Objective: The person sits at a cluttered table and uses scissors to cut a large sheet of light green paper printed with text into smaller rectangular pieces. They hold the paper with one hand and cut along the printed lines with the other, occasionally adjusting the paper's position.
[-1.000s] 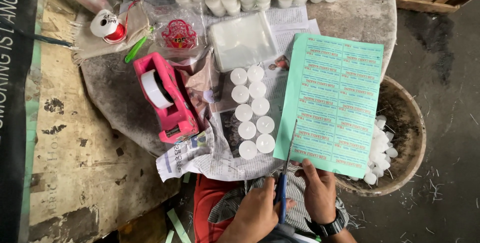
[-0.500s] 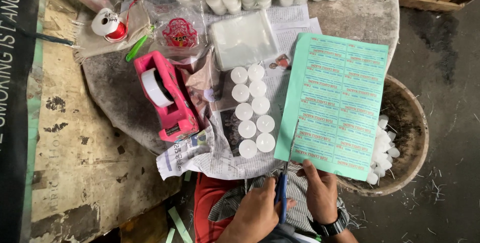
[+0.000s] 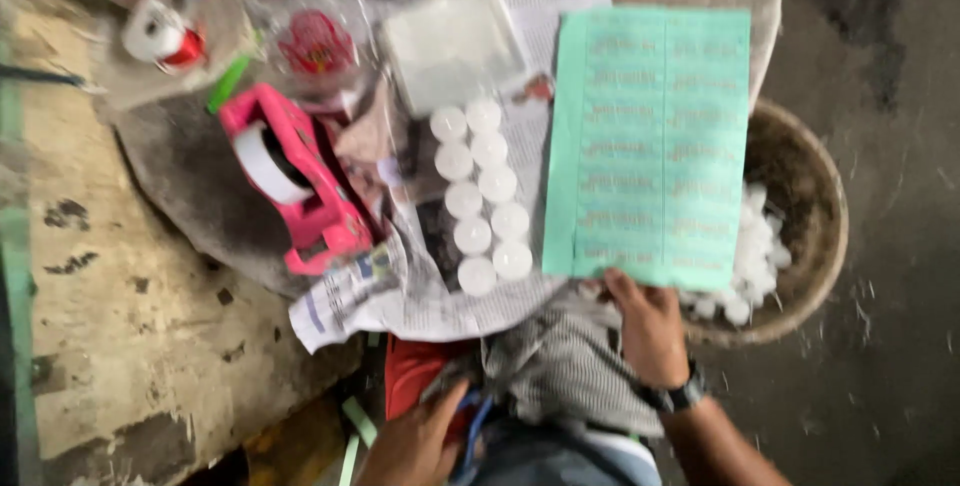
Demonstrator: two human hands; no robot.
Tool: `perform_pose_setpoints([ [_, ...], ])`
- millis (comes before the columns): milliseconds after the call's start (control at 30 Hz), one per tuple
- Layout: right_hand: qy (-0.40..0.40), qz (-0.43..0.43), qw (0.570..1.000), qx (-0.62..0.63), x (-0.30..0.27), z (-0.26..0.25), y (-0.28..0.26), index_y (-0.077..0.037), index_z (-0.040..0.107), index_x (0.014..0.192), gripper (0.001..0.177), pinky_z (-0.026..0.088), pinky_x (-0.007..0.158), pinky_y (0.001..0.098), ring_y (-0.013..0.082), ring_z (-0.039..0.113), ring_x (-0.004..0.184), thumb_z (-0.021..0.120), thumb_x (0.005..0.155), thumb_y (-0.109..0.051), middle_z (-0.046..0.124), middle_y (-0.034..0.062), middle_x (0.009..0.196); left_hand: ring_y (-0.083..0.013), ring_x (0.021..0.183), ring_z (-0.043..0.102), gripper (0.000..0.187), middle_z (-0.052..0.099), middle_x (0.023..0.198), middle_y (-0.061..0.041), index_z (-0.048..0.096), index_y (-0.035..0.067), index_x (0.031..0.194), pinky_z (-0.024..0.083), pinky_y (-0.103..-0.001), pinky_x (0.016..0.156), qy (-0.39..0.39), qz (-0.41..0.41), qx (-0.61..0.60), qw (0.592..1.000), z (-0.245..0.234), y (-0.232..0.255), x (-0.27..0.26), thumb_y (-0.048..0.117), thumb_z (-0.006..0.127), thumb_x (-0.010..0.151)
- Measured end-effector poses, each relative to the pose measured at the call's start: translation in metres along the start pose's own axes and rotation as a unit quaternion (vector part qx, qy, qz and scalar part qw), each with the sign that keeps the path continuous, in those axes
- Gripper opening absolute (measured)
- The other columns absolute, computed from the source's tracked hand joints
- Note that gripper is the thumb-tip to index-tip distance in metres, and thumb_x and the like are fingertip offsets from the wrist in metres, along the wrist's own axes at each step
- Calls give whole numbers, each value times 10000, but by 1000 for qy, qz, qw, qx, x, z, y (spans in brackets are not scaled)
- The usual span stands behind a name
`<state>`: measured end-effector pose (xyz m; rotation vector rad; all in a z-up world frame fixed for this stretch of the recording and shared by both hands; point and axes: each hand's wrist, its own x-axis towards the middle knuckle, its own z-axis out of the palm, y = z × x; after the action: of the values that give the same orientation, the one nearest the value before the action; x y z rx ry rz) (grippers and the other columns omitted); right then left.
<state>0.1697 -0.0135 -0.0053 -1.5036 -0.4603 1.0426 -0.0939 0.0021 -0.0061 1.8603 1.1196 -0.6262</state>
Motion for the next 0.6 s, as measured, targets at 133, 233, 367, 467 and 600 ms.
perform_pose_setpoints([
  [133,-71,-49,995,44,3,-6,-6,-45,643,710,241,464,727,367,187,632,721,550,816,-240,667,101,764,-252,791,550,592,526,1002,-86,431,149,1176,496,-377,560,303,132,122,936,35,9,39,267,635,633],
  [233,-59,-3,997,43,4,-10,-7,-68,595,603,241,453,741,361,191,612,701,588,785,-226,664,114,745,-250,603,587,519,537,884,-110,450,127,1164,504,-343,451,342,94,242,903,44,31,58,183,539,656],
  [367,-19,16,1000,-5,3,-10,-7,-68,584,470,349,423,718,359,155,574,573,636,747,-274,632,79,592,-231,692,638,438,500,1124,-193,422,91,1192,482,-314,623,234,79,316,916,57,22,64,123,415,755],
  [467,-21,13,999,29,2,-7,-8,-47,646,627,237,443,693,310,138,563,592,612,775,-230,664,101,701,-264,524,628,413,519,981,-120,394,152,1158,474,-373,425,180,42,288,940,68,-21,48,115,448,750],
  [600,-19,-2,999,45,7,-5,-1,-1,643,728,213,429,594,229,148,603,695,596,793,-198,657,116,742,-367,587,613,309,455,1088,-126,347,207,1137,507,-488,481,62,-47,221,972,15,-40,-4,157,340,833],
])
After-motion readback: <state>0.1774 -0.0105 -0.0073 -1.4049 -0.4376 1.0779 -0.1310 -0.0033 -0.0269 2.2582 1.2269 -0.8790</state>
